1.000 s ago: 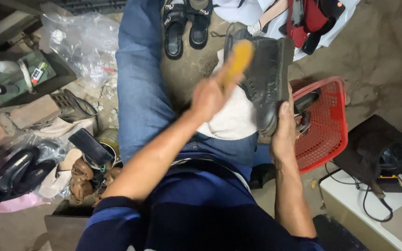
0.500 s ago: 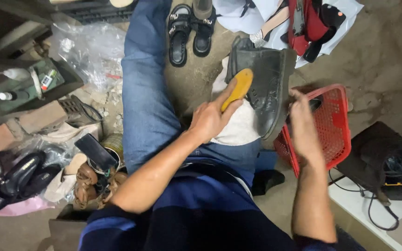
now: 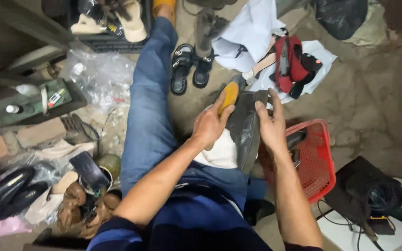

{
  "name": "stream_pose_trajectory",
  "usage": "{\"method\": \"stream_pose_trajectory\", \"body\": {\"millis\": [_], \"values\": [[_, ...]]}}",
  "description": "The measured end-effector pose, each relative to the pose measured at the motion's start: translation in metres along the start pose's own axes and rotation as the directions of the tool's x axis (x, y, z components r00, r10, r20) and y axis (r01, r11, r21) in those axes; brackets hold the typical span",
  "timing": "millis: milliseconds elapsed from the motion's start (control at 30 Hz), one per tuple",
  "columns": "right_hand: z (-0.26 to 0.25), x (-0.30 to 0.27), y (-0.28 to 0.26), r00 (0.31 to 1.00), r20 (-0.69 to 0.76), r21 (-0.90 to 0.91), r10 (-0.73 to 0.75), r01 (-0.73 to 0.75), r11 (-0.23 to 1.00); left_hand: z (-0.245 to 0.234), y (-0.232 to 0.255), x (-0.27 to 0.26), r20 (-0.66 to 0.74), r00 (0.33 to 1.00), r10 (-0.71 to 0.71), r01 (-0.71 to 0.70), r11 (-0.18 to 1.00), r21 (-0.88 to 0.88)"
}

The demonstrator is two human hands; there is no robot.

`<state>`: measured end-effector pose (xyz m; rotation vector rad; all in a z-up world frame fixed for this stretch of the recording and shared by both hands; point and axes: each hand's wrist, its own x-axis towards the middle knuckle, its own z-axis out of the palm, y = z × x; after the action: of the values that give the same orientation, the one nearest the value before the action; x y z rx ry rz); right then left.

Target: The person sits on the floor and uses a yellow brush to scrub a black shoe held in their lap. They repeatedly brush the upper, sides, and sole of the shoe, rotating it to access different areas.

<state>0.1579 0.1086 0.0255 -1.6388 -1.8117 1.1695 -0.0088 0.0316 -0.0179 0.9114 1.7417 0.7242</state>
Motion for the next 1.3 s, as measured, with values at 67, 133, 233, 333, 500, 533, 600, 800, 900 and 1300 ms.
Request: {"method": "stream_pose_trajectory", "body": {"millis": [67,133,233,333,500,533,600,800,900,1300], "values": [[-0.001,-0.002,0.001,0.999,-0.034,-0.011,-0.007,0.007,1.0,-0.002,0.024,-0.027,0.076,0.997,0.02,-0.023,0.999,0.039],[-0.002,-0.006,-0.002,0.998,-0.059,-0.029,-0.017,0.015,0.999,-0.007,0.042,-0.046,0.147,0.989,0.033,-0.043,0.997,0.07],[0.0,-0.009,-0.01,0.999,-0.037,-0.03,0.009,-0.01,1.0,-0.009,0.032,-0.033,0.16,0.987,-0.026,0.016,0.998,0.062],[0.002,-0.008,-0.014,0.999,-0.006,-0.031,0.052,-0.053,0.998,-0.003,0.011,-0.012,0.031,0.998,-0.055,0.054,0.998,0.028],[0.002,-0.003,-0.012,0.993,-0.018,0.009,0.115,-0.115,0.993,-0.015,0.042,-0.049,0.144,0.988,-0.049,0.044,0.998,0.038],[0.003,-0.003,-0.014,0.993,-0.021,0.008,0.116,-0.116,0.993,-0.01,0.023,-0.031,0.146,0.988,-0.048,0.043,0.998,0.038],[0.003,-0.004,-0.019,0.995,0.008,-0.014,0.103,-0.103,0.995,0.001,-0.015,0.004,0.057,0.995,-0.084,0.082,0.996,0.038],[0.002,0.004,0.003,0.994,-0.036,0.06,0.103,-0.101,0.993,-0.018,0.038,-0.051,0.114,0.989,-0.094,0.099,0.995,-0.031],[0.005,0.001,-0.004,0.993,-0.041,0.08,0.109,-0.106,0.991,-0.01,0.005,-0.015,0.051,0.992,-0.118,0.118,0.993,-0.002],[0.014,0.0,-0.015,0.992,-0.094,0.009,0.084,-0.083,0.996,0.005,0.032,-0.018,0.11,0.993,0.047,-0.042,0.998,-0.046]]}}
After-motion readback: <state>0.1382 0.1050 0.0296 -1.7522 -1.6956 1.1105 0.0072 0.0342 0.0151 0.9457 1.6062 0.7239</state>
